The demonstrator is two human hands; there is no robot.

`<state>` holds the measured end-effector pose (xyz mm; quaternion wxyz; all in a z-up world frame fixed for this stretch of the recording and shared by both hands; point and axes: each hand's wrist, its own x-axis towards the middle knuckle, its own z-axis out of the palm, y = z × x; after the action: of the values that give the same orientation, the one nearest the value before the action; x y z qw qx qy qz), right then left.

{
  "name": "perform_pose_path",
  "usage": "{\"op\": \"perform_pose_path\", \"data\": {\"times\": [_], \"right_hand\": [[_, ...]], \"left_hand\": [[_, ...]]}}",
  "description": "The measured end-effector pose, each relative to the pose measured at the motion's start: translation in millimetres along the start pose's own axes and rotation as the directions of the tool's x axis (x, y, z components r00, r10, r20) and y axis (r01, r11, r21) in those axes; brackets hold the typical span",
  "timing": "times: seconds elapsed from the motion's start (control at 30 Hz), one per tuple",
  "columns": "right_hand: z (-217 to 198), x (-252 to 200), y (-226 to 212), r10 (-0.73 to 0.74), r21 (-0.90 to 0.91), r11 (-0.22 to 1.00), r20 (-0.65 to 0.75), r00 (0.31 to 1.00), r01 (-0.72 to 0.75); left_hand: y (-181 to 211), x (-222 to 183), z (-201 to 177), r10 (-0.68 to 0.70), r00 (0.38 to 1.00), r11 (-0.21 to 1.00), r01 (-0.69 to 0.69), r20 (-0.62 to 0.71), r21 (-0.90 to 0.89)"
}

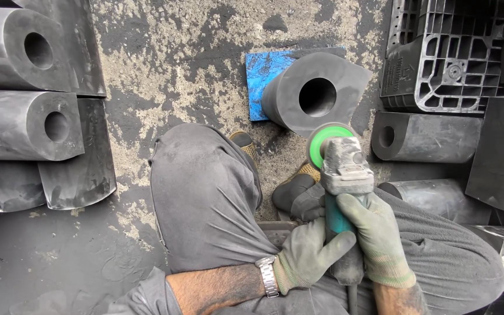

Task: Grinding and smoothing the edges of heavy rubber industrial parts using a handheld angle grinder.

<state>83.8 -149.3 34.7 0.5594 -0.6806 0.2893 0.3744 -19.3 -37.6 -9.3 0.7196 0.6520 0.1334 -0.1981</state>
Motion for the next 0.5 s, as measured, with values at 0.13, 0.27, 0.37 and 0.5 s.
{"op": "perform_pose_path", "data": {"times": [0.13,0.27,0.37,0.5], "right_hand": [[-8,-2,6,-0.009,0.085,0.996,0.036,0.999,0.006],[-20,-1,22,-0.039,0.092,0.995,-0.094,0.995,0.048],[-5,1,11,-0.041,0.089,0.995,-0.051,0.998,0.045],[3,4,1,-0.003,-0.003,1.000,0.007,1.000,0.003]], "left_hand": [[5,1,0,0.009,1.000,0.999,-0.009,0.000,-0.035],[-12,0,10,-0.015,0.998,0.998,0.011,0.068,0.069],[-13,-1,6,0.031,0.999,0.996,-0.033,0.025,0.085],[-7,-3,4,0.069,0.994,0.998,-0.069,-0.086,0.008]]}}
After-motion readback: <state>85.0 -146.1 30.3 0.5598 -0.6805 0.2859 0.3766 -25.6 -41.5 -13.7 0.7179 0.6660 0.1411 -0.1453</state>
